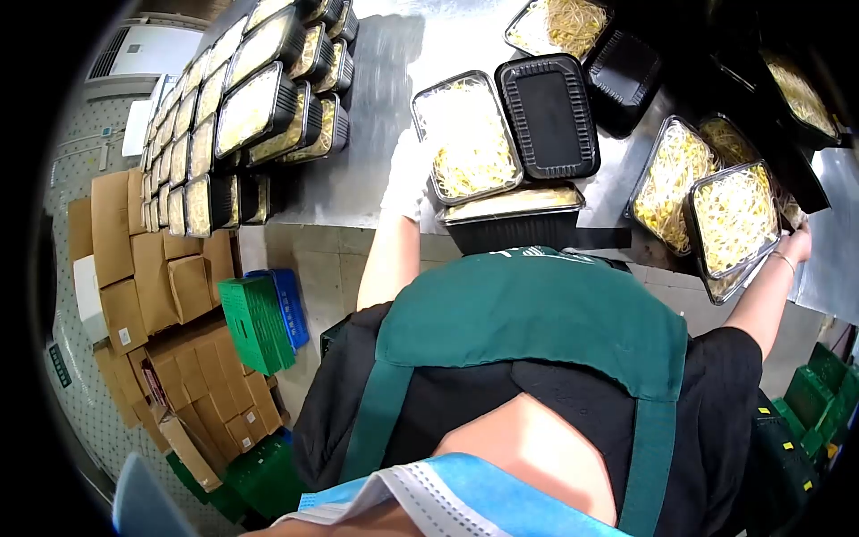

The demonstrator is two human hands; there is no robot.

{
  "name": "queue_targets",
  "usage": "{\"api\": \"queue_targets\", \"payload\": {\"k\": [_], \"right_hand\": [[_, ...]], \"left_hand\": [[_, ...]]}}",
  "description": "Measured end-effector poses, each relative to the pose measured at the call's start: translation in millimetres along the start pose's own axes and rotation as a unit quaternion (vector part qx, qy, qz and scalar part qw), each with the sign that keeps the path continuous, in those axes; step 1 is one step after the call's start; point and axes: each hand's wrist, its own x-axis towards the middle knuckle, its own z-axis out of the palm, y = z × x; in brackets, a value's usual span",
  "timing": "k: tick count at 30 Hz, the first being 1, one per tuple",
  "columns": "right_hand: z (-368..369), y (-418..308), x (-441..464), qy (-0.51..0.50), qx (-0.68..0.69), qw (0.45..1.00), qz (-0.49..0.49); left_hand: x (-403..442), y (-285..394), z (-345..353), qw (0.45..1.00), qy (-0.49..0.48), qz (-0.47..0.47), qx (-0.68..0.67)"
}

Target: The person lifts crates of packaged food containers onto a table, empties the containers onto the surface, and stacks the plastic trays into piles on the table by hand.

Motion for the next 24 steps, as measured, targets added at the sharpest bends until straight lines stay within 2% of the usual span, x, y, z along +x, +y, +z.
{"api": "queue_targets", "payload": {"k": [1, 3, 4, 5, 6, 7, 8, 9, 10, 12, 14, 15, 17, 19, 20, 21, 22, 23, 24], "right_hand": [[-5, -2, 3, 0.015, -0.023, 0.998, -0.052], [1, -43, -41, 0.101, -0.16, 0.959, -0.21], [-18, -60, -21, 0.097, -0.298, 0.888, -0.338], [-39, -74, 0, 0.089, -0.42, 0.782, -0.453], [-47, -94, -3, 0.081, -0.418, 0.753, -0.501], [-55, -115, -4, 0.101, -0.445, 0.705, -0.543], [-59, -147, -10, 0.091, -0.47, 0.632, -0.61], [-58, -173, -24, 0.069, -0.461, 0.613, -0.638], [-48, -182, -43, 0.021, -0.429, 0.636, -0.641], [-14, -186, -105, -0.13, -0.326, 0.737, -0.577], [42, -170, -196, -0.345, -0.174, 0.831, -0.401], [78, -154, -240, -0.448, -0.091, 0.844, -0.28], [151, -118, -336, -0.595, 0.039, 0.802, -0.047], [213, -68, -418, -0.656, 0.056, 0.743, 0.124], [235, -35, -460, -0.654, 0.029, 0.73, 0.195], [242, -7, -506, -0.603, -0.042, 0.762, 0.234], [250, 29, -524, -0.604, -0.128, 0.746, 0.25], [252, 45, -542, -0.674, -0.114, 0.684, 0.254], [250, 25, -554, -0.722, -0.143, 0.654, 0.175]], "left_hand": [[5, 3, 5, 0.974, -0.047, -0.14, -0.173], [-2, 0, 1, 0.963, -0.046, -0.136, -0.227], [-6, -15, -1, 0.954, 0.008, -0.122, -0.272], [-11, -22, -5, 0.942, 0.062, -0.105, -0.313], [-25, 4, -6, 0.924, 0.076, -0.077, -0.366], [-31, 4, -9, 0.925, 0.088, -0.073, -0.362], [-36, 3, -14, 0.916, 0.101, -0.021, -0.389], [-41, 2, -20, 0.903, 0.114, 0.031, -0.413], [-46, 7, -26, 0.923, 0.136, 0.038, -0.358], [-59, 9, -35, 0.919, 0.174, 0.027, -0.353], [-68, 9, -37, 0.898, 0.227, -0.008, -0.377], [-70, 9, -38, 0.897, 0.227, -0.006, -0.379], [-76, 7, -42, 0.885, 0.243, -0.047, -0.393], [-89, 4, -49, 0.892, 0.231, -0.072, -0.382], [-92, 0, -52, 0.902, 0.237, -0.073, -0.353], [-95, -4, -57, 0.912, 0.244, -0.073, -0.322], [-98, -13, -62, 0.885, 0.223, -0.025, -0.407], [-100, -22, -71, 0.85, 0.2, 0.028, -0.487], [-101, -27, -83, 0.825, 0.196, 0.007, -0.53]]}}
